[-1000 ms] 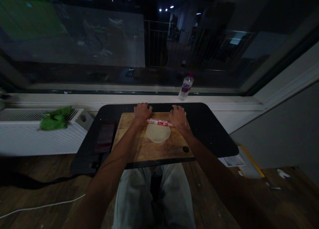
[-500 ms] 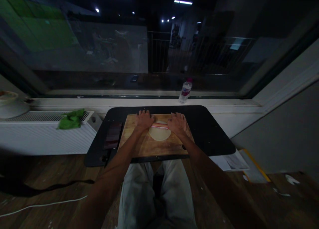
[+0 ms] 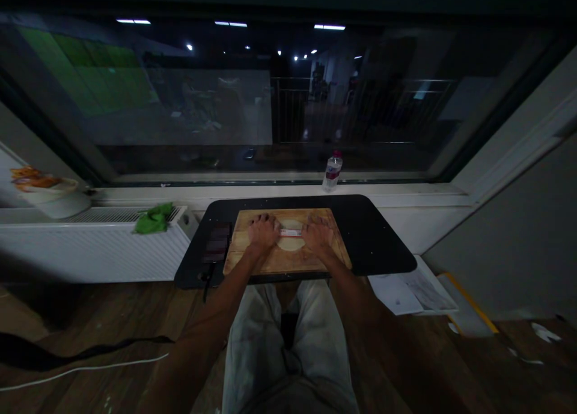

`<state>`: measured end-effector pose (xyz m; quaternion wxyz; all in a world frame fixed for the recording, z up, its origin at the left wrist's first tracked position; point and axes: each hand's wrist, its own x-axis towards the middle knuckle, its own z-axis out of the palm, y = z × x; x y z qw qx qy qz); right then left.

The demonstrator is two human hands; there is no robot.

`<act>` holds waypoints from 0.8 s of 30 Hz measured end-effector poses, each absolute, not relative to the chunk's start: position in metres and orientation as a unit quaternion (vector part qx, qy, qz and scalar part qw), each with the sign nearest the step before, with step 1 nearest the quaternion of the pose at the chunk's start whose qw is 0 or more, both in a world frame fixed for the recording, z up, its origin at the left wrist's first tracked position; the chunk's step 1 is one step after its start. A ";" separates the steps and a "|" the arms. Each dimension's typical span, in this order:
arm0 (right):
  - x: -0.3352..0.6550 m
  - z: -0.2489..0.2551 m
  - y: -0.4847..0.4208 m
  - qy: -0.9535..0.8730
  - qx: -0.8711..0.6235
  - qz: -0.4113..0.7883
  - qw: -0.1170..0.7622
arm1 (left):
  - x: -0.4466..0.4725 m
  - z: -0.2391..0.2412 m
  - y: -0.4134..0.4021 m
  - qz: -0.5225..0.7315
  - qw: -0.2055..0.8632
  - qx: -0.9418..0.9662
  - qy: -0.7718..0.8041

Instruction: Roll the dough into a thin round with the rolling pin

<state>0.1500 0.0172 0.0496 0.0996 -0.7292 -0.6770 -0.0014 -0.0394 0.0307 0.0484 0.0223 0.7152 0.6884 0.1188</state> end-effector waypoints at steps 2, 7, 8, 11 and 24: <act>0.149 0.050 0.010 -0.683 -0.724 -0.008 0.101 | -0.039 0.048 0.021 0.123 0.016 0.716 0.687; 0.147 0.052 -0.007 -0.695 -0.711 -0.028 0.107 | -0.042 0.046 0.004 0.140 0.013 0.724 0.675; 0.147 0.052 -0.010 -0.695 -0.710 -0.030 0.107 | -0.043 0.044 0.002 0.145 0.014 0.726 0.672; 0.147 0.051 -0.015 -0.696 -0.709 -0.040 0.111 | -0.045 0.038 -0.002 0.162 0.014 0.733 0.661; 0.148 0.026 -0.022 -0.697 -0.695 -0.084 0.157 | -0.049 0.015 -0.012 0.223 -0.014 0.728 0.648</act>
